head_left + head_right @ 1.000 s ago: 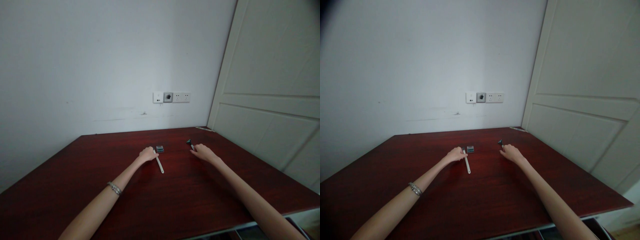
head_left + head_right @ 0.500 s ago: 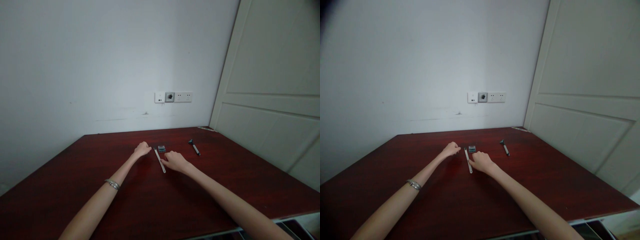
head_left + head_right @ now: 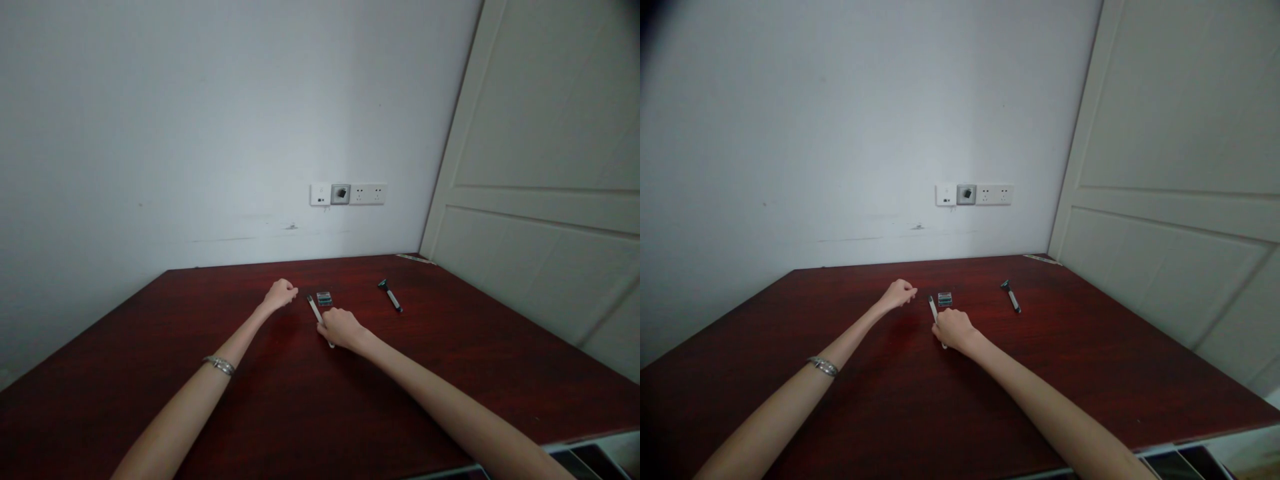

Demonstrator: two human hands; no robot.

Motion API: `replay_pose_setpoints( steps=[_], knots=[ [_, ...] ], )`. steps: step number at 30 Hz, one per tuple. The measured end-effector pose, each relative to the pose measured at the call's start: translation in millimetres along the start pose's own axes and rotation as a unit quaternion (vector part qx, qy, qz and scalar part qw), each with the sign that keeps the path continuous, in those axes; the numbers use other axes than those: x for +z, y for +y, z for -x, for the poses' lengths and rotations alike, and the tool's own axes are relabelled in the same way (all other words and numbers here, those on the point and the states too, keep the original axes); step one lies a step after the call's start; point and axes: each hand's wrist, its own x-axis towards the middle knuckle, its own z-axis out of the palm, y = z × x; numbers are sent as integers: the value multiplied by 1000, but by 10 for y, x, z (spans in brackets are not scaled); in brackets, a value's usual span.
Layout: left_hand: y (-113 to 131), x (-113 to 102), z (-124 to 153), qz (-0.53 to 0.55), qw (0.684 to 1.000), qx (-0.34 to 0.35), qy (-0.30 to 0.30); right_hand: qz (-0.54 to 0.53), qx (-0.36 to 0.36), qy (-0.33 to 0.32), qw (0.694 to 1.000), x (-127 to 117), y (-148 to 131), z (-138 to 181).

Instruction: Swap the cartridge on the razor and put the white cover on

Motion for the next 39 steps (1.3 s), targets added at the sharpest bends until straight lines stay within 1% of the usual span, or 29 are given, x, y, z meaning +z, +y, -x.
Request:
replay_pose_setpoints(
  steps=[5,8,11,13,16,20,22,24,27,30,34,39],
  knots=[
    [29,65,-52,8,1000,13,3,-5,-12,-2,1000,-8,-3,-9],
    [44,84,-88,7,999,33,10,-8,-17,6,1000,-18,28,11],
    [64,102,-124,-1,998,62,15,-5,-6,15,1000,-68,120,72],
    [78,127,-149,-20,996,86,21,3,9,26,1000,-139,250,136],
    [98,200,-196,-64,989,129,18,21,51,58,997,-291,589,260],
    [115,343,-296,-94,977,189,-4,29,133,81,987,-452,1269,427],
    [123,407,-355,-93,972,216,-11,26,167,72,983,-462,1625,487],
    [137,449,-401,-85,969,232,-26,21,189,48,981,-423,1929,523],
    [171,470,-426,-67,967,239,-58,20,209,22,977,-316,2227,533],
    [207,464,-406,-53,966,240,-84,8,206,-7,978,-218,2344,504],
    [226,463,-373,-38,966,234,-103,-1,192,-26,981,-147,2356,433],
    [217,475,-347,-28,970,220,-99,-6,187,-36,982,-105,2367,340]
  ],
)
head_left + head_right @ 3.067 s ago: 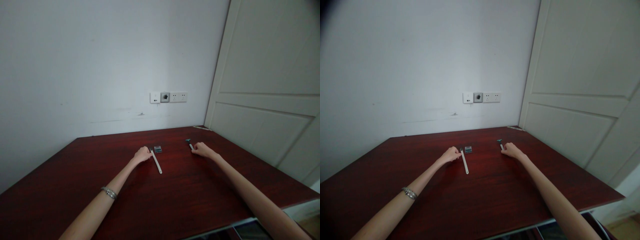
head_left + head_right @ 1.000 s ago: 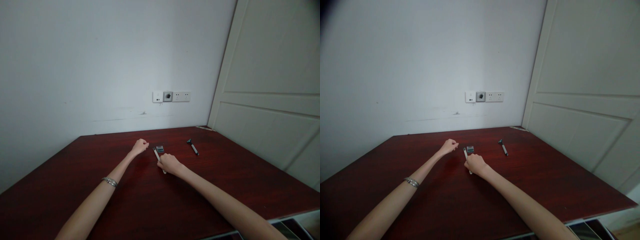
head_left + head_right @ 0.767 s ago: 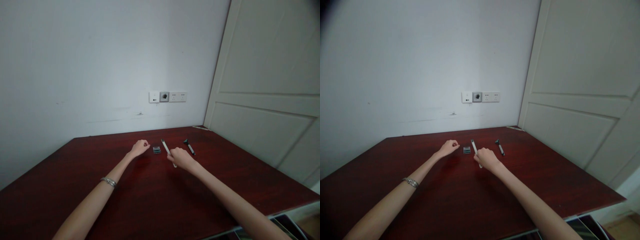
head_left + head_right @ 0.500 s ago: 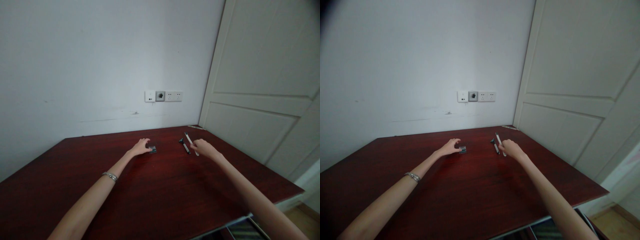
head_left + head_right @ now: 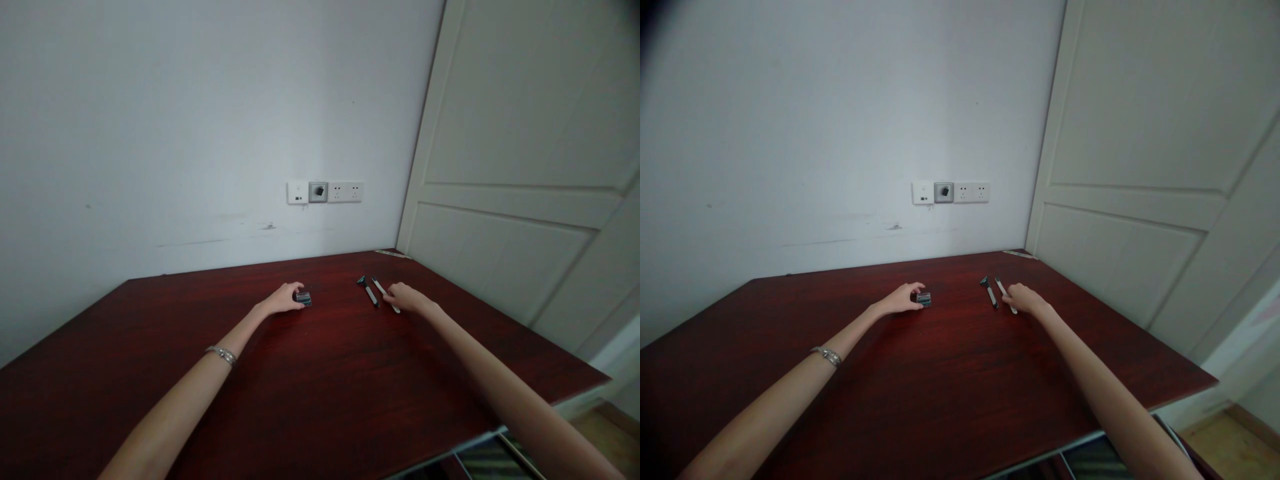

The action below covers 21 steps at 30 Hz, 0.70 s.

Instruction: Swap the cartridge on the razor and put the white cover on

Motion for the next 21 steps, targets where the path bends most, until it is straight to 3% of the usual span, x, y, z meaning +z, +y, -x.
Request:
replay_pose_setpoints(
  steps=[13,18,21],
  knots=[
    [45,19,46,17,1000,22,13,26,-24,-4,999,1,34,-40],
    [155,4,45,30,998,23,43,15,-20,59,998,-178,-53,70],
    [338,-8,58,29,997,38,57,-39,-64,90,993,-295,-234,153]
  ],
)
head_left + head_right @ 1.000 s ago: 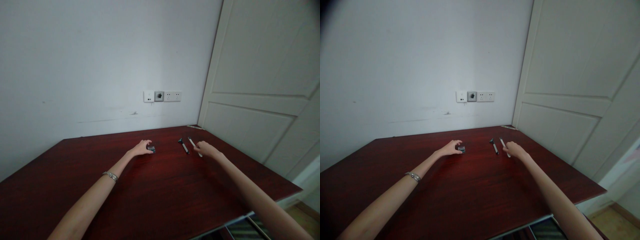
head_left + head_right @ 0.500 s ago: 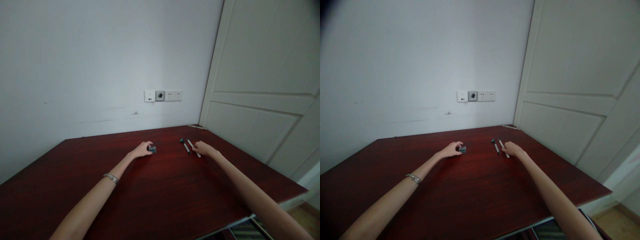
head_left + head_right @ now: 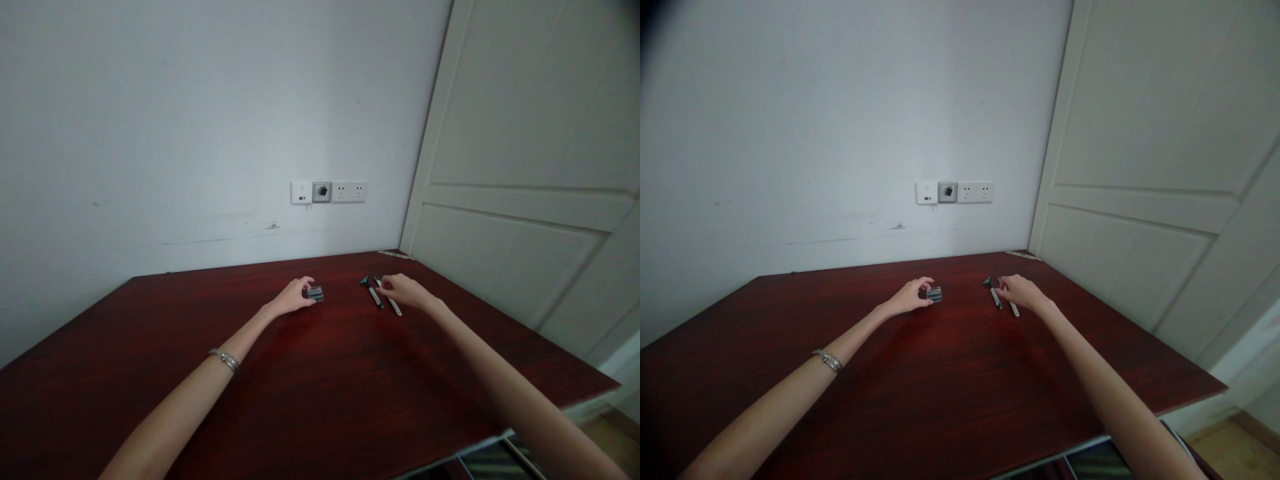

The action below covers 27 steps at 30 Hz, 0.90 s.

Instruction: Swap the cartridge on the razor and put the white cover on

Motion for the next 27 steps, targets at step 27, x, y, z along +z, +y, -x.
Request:
replay_pose_setpoints(
  steps=[27],
  knots=[
    [610,8,223,-2,996,80,-33,-187,-171,-28,967,-107,-293,0]
  ],
)
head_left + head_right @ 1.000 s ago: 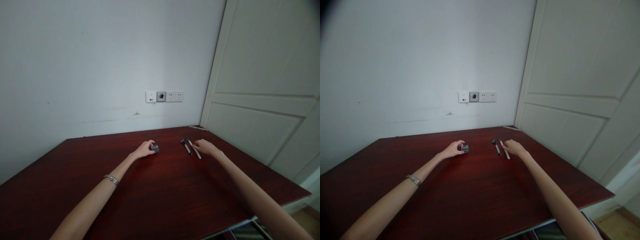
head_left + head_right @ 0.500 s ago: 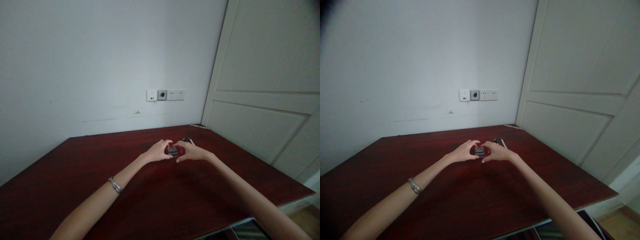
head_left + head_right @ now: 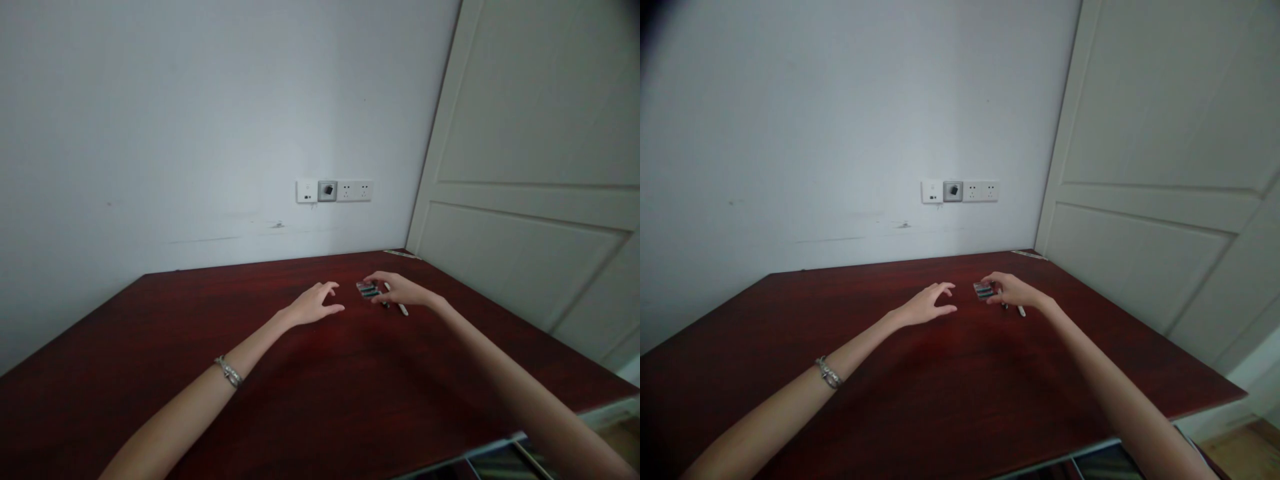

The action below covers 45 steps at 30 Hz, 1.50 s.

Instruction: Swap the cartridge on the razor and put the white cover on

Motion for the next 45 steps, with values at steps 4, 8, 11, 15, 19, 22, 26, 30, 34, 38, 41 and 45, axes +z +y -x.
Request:
replay_pose_setpoints(
  steps=[4,8,11,15,19,22,26,30,34,38,41,45],
  knots=[
    [-222,-57,98,-6,999,-43,6,13,70,30,997,-192,586,18],
    [-473,-107,213,-15,997,-67,21,24,150,24,988,-264,1095,103],
    [-642,-147,298,-22,995,-87,31,13,157,1,987,-238,1406,162],
    [-837,-188,394,-26,992,-118,47,-10,160,-27,987,-150,1746,182],
    [-1009,-195,475,-31,987,-139,70,-26,154,-38,987,-70,1961,158],
    [-1122,-194,537,-41,984,-149,92,-16,151,-32,988,-41,2031,136],
    [-1261,-207,623,-61,975,-175,121,-9,152,-27,988,-32,2040,121],
    [-1391,-228,705,-74,969,-190,138,-38,154,-30,987,-53,1967,123],
    [-1460,-245,785,-119,959,-224,128,-19,165,65,984,-91,1718,16],
    [-1446,-238,870,-179,932,-305,78,59,92,206,972,34,1165,-321],
    [-1416,-217,928,-190,917,-350,39,69,11,183,981,340,587,-635],
    [-1400,-190,970,-199,914,-353,30,84,-93,93,988,920,-170,-938]
  ],
)
